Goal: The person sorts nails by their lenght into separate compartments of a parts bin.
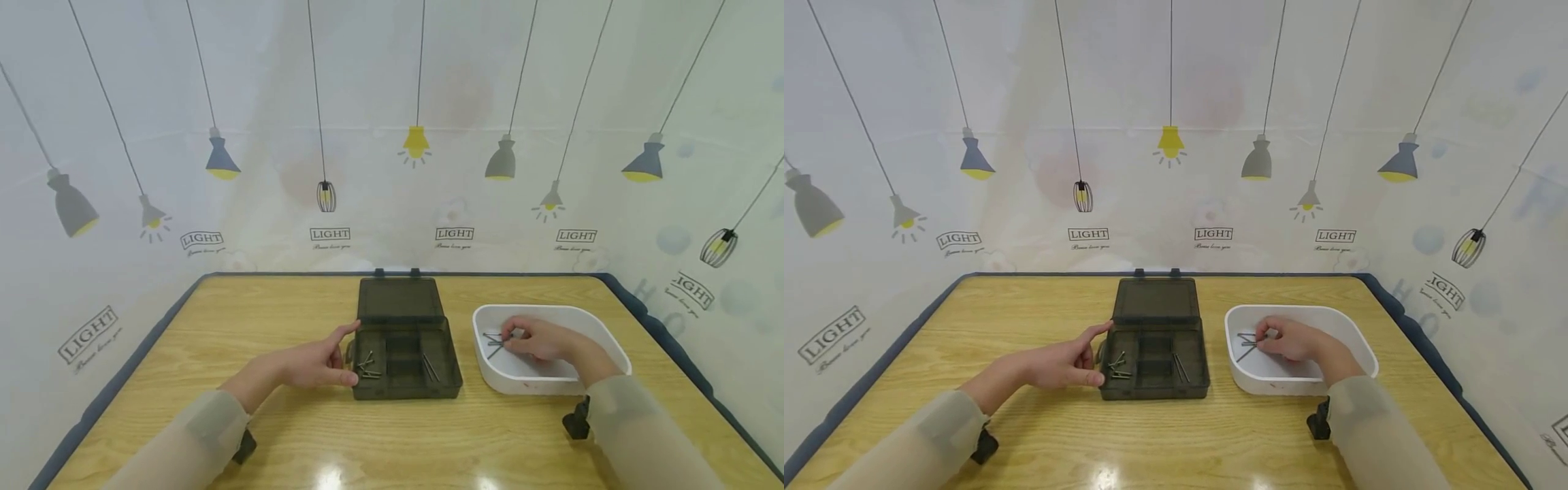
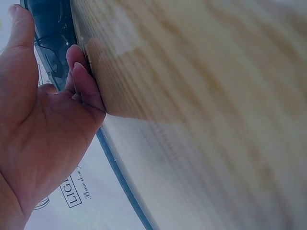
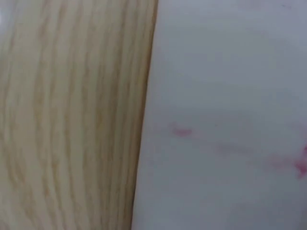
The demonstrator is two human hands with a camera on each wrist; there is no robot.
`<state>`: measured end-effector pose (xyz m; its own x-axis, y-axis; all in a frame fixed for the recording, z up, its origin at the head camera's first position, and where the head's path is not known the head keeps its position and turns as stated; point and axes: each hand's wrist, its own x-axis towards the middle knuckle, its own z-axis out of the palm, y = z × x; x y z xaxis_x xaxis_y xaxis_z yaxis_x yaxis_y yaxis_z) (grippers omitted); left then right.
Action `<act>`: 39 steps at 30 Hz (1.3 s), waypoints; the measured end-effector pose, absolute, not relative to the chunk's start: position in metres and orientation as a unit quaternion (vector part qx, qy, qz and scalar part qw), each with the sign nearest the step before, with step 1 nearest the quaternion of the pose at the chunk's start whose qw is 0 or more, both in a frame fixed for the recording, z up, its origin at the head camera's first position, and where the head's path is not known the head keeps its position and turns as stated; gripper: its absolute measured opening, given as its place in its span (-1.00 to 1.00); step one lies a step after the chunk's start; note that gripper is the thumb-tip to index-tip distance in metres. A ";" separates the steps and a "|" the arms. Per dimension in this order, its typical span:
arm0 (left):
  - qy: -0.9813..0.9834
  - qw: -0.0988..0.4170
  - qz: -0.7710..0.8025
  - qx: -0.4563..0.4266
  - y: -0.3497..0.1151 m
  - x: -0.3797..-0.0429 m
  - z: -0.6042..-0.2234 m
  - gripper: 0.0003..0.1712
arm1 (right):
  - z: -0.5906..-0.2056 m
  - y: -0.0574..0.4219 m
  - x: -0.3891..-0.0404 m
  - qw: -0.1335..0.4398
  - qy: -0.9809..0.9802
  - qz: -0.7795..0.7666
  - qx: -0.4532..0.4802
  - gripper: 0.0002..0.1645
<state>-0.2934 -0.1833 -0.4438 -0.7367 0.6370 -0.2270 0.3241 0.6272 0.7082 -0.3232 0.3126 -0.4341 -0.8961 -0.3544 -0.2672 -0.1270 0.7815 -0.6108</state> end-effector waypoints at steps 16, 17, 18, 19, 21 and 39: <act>0.872 0.232 0.331 0.276 -0.187 -0.293 -0.445 0.33 | -0.437 0.307 -0.328 0.186 0.937 -0.270 -0.123 -0.88; 0.872 0.232 0.331 0.276 -0.187 -0.294 -0.445 0.34 | -0.437 0.307 -0.328 0.187 0.937 -0.267 -0.124 -0.88; 0.872 0.232 0.331 0.277 -0.187 -0.294 -0.445 0.33 | -0.437 0.307 -0.328 0.187 0.938 -0.263 -0.125 -0.88; 0.872 0.232 0.331 0.277 -0.187 -0.293 -0.445 0.34 | -0.436 0.306 -0.328 0.186 0.939 -0.261 -0.124 -0.88; 0.872 0.231 0.331 0.278 -0.187 -0.293 -0.444 0.34 | -0.435 0.307 -0.327 0.185 0.940 -0.258 -0.126 -0.87; 0.874 0.230 0.328 0.276 -0.184 -0.293 -0.443 0.34 | -0.428 0.323 -0.317 0.170 0.917 -0.338 -0.123 -0.84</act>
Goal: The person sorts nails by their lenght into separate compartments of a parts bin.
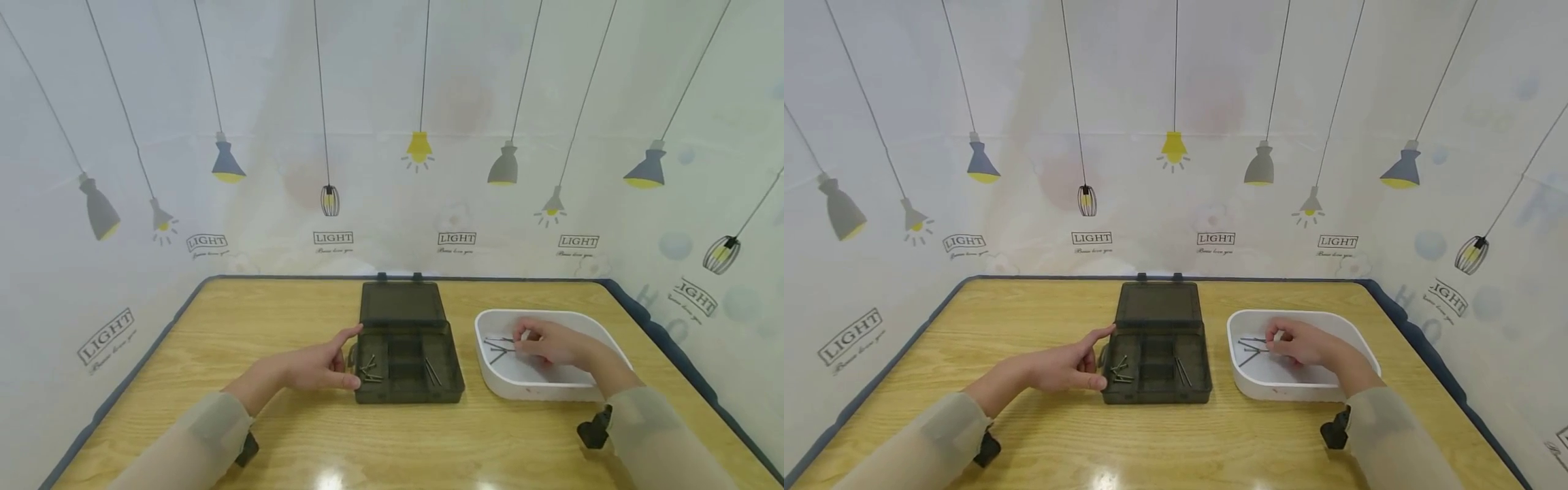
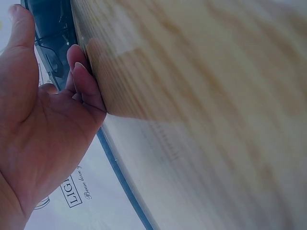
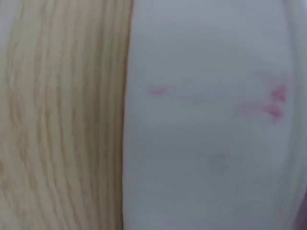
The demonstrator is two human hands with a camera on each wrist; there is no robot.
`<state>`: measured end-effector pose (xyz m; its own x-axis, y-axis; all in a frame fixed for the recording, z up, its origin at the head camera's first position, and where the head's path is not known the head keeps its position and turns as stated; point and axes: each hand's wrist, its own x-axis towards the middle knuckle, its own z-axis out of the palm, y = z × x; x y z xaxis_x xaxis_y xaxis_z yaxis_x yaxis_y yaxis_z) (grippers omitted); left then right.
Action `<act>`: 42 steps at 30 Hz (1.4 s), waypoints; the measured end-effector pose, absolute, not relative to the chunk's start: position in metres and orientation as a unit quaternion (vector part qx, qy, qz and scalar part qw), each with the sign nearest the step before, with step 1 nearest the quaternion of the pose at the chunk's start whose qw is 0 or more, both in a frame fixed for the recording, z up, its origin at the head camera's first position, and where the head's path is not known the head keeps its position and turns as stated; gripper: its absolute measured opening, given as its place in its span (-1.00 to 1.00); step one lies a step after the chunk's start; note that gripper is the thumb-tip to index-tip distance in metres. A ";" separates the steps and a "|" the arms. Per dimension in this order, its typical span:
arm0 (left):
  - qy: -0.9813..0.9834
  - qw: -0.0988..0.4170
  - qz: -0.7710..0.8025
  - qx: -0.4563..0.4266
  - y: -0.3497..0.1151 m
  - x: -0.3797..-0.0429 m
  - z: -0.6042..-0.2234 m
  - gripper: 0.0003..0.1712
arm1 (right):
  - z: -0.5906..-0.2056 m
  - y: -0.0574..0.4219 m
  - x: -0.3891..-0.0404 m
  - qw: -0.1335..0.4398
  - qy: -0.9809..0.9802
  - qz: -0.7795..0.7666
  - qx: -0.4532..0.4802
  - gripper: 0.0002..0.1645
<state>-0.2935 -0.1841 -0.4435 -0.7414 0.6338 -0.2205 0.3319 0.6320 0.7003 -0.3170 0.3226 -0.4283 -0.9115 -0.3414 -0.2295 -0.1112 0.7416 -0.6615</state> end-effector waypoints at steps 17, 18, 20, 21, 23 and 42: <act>0.873 0.232 0.331 0.274 -0.184 -0.294 -0.446 0.33 | -0.415 0.290 -0.293 0.110 0.885 -0.425 -0.158 -0.74; 0.873 0.231 0.330 0.275 -0.184 -0.293 -0.446 0.33 | -0.414 0.287 -0.292 0.106 0.884 -0.426 -0.160 -0.74; 0.873 0.230 0.330 0.276 -0.183 -0.293 -0.446 0.33 | -0.412 0.281 -0.290 0.098 0.884 -0.426 -0.164 -0.74; 0.873 0.230 0.329 0.276 -0.183 -0.293 -0.446 0.33 | -0.410 0.278 -0.289 0.095 0.884 -0.427 -0.163 -0.74; 0.874 0.230 0.328 0.276 -0.183 -0.293 -0.445 0.33 | -0.408 0.274 -0.288 0.090 0.885 -0.427 -0.161 -0.70; 0.872 0.233 0.327 0.278 -0.184 -0.295 -0.446 0.33 | -0.399 0.241 -0.285 0.120 0.856 -0.476 -0.165 -0.65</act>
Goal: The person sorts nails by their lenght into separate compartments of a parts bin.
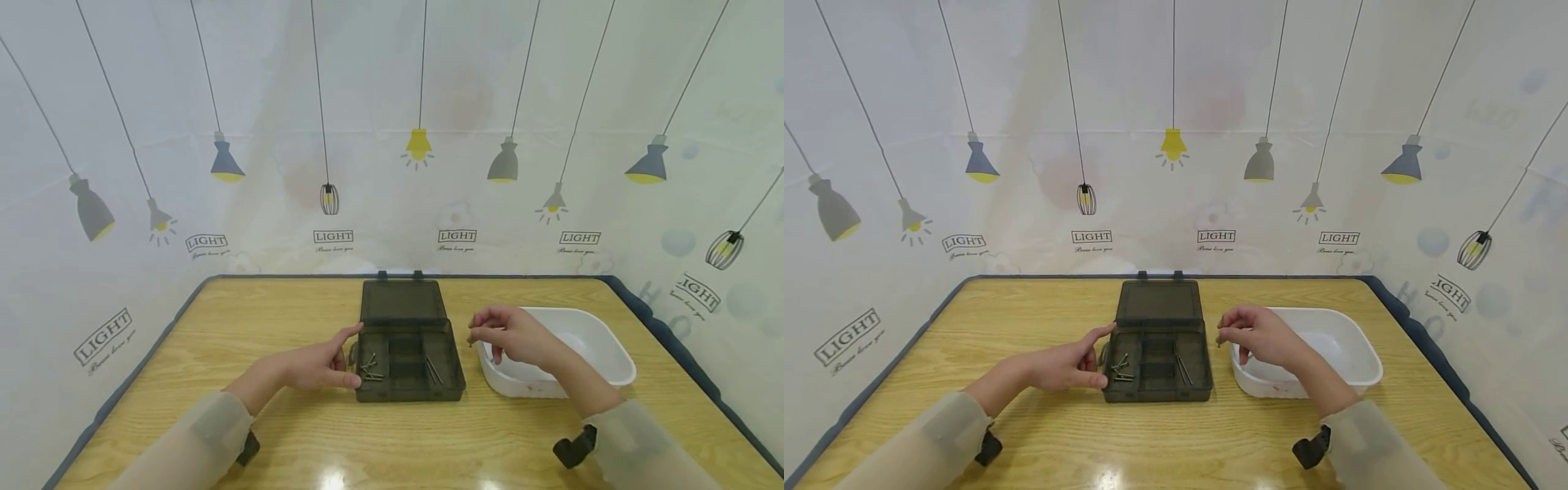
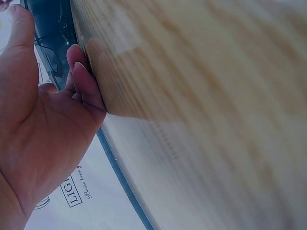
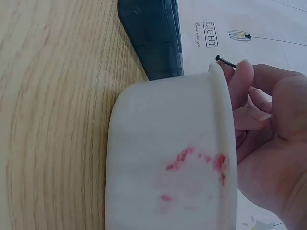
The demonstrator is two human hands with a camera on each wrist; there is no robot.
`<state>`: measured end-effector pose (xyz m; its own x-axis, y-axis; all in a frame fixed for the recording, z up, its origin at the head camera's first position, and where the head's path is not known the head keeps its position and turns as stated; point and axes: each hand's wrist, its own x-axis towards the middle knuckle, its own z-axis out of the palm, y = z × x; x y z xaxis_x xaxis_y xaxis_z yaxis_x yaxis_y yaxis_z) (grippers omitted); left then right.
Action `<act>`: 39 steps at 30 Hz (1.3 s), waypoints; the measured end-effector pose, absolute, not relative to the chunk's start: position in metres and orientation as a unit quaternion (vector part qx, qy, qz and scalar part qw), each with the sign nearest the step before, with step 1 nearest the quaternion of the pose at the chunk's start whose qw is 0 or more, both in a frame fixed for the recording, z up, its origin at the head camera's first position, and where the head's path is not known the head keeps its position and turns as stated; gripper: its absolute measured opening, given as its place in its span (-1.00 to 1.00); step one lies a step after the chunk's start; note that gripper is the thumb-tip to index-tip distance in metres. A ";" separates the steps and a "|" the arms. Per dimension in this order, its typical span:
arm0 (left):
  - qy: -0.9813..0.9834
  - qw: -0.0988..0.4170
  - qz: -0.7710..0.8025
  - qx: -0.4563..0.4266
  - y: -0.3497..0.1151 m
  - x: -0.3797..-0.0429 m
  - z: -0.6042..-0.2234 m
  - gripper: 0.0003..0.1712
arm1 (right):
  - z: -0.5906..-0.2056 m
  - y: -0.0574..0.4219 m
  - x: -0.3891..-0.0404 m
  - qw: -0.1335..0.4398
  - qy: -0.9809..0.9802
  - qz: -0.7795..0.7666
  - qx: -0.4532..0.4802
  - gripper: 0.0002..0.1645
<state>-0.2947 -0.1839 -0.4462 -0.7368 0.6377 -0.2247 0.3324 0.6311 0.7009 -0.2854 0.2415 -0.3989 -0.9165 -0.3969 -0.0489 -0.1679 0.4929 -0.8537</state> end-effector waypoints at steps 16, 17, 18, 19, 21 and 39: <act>0.874 0.233 0.325 0.277 -0.182 -0.294 -0.446 0.32 | -0.401 0.218 -0.289 0.150 0.875 -0.426 -0.174 -0.75; 0.874 0.232 0.324 0.277 -0.182 -0.294 -0.446 0.32 | -0.401 0.217 -0.289 0.150 0.877 -0.421 -0.175 -0.76; 0.874 0.232 0.324 0.278 -0.182 -0.294 -0.445 0.32 | -0.401 0.216 -0.289 0.151 0.879 -0.417 -0.177 -0.75; 0.874 0.232 0.324 0.279 -0.182 -0.294 -0.445 0.32 | -0.401 0.215 -0.289 0.153 0.880 -0.413 -0.179 -0.76; 0.873 0.232 0.326 0.280 -0.182 -0.294 -0.445 0.32 | -0.401 0.213 -0.289 0.156 0.880 -0.408 -0.184 -0.76; 0.872 0.233 0.329 0.278 -0.182 -0.293 -0.444 0.33 | -0.401 0.210 -0.287 0.160 0.882 -0.399 -0.191 -0.82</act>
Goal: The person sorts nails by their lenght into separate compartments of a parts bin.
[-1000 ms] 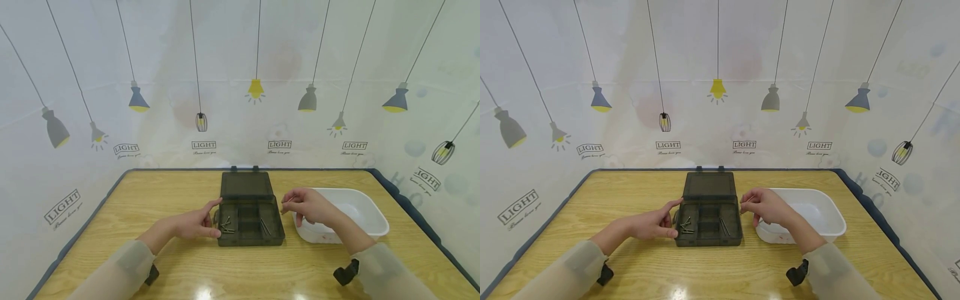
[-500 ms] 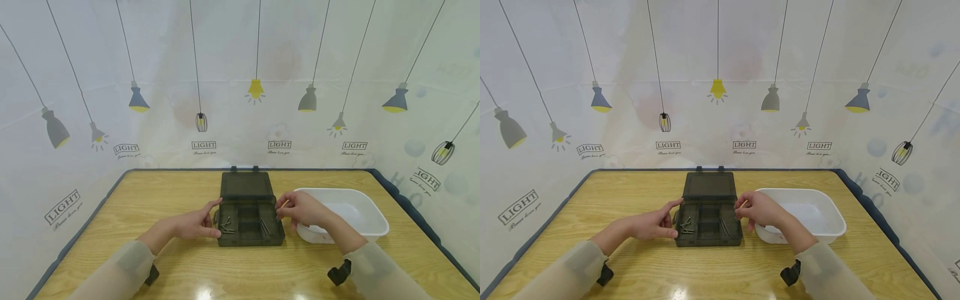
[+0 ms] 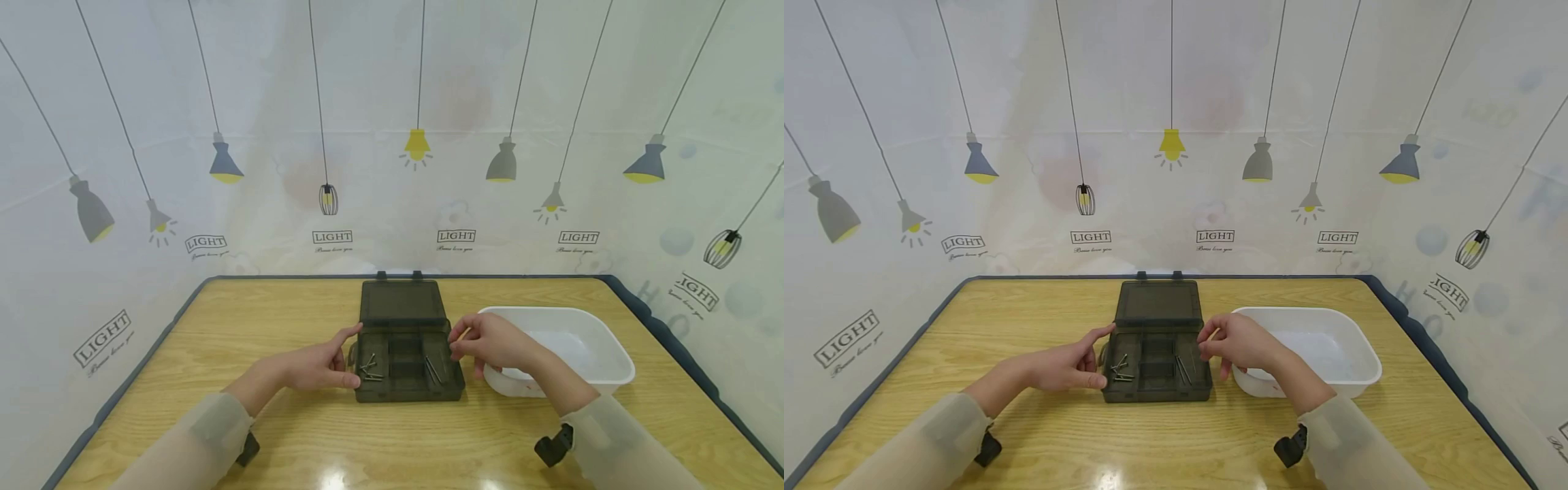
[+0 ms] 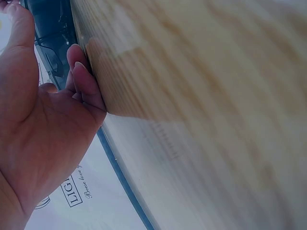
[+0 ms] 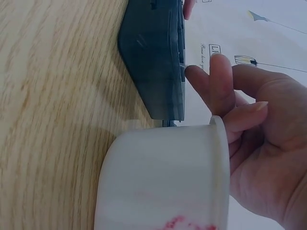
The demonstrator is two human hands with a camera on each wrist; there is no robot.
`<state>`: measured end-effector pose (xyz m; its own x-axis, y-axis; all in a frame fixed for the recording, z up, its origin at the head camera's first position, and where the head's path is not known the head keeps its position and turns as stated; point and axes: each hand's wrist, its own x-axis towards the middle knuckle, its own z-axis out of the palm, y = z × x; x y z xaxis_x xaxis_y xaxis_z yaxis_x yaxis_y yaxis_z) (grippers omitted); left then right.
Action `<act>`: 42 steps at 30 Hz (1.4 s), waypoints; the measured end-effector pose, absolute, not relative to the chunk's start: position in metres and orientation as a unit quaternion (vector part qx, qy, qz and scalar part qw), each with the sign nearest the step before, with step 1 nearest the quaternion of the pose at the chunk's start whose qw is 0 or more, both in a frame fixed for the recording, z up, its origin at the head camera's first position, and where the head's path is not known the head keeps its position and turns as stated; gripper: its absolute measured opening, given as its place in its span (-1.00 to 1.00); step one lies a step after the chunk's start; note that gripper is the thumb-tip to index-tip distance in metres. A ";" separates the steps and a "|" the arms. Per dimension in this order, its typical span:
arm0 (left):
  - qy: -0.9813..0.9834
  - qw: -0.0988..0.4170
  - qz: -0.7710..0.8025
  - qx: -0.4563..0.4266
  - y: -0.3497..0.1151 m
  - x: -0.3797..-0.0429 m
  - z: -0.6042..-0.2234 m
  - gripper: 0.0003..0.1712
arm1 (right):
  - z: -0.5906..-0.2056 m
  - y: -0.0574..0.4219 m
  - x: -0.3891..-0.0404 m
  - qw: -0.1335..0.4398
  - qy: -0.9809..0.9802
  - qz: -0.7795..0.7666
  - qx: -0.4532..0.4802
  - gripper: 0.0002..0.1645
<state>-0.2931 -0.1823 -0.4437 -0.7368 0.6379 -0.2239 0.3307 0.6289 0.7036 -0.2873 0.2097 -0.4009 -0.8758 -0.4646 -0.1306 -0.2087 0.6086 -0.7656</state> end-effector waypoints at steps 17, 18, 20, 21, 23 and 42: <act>0.872 0.231 0.328 0.279 -0.183 -0.295 -0.445 0.31 | -0.394 0.260 -0.295 0.107 0.886 -0.425 -0.153 -0.63; 0.873 0.231 0.327 0.278 -0.183 -0.295 -0.445 0.31 | -0.394 0.265 -0.296 0.108 0.885 -0.426 -0.153 -0.62; 0.873 0.232 0.327 0.279 -0.183 -0.295 -0.444 0.31 | -0.397 0.275 -0.300 0.113 0.886 -0.425 -0.151 -0.62; 0.872 0.233 0.328 0.279 -0.183 -0.294 -0.443 0.31 | -0.399 0.279 -0.301 0.117 0.887 -0.421 -0.149 -0.63; 0.871 0.234 0.330 0.280 -0.183 -0.294 -0.443 0.31 | -0.403 0.288 -0.305 0.130 0.891 -0.410 -0.145 -0.64; 0.872 0.233 0.327 0.279 -0.182 -0.296 -0.446 0.32 | -0.434 0.312 -0.324 0.219 0.911 -0.323 -0.136 -0.53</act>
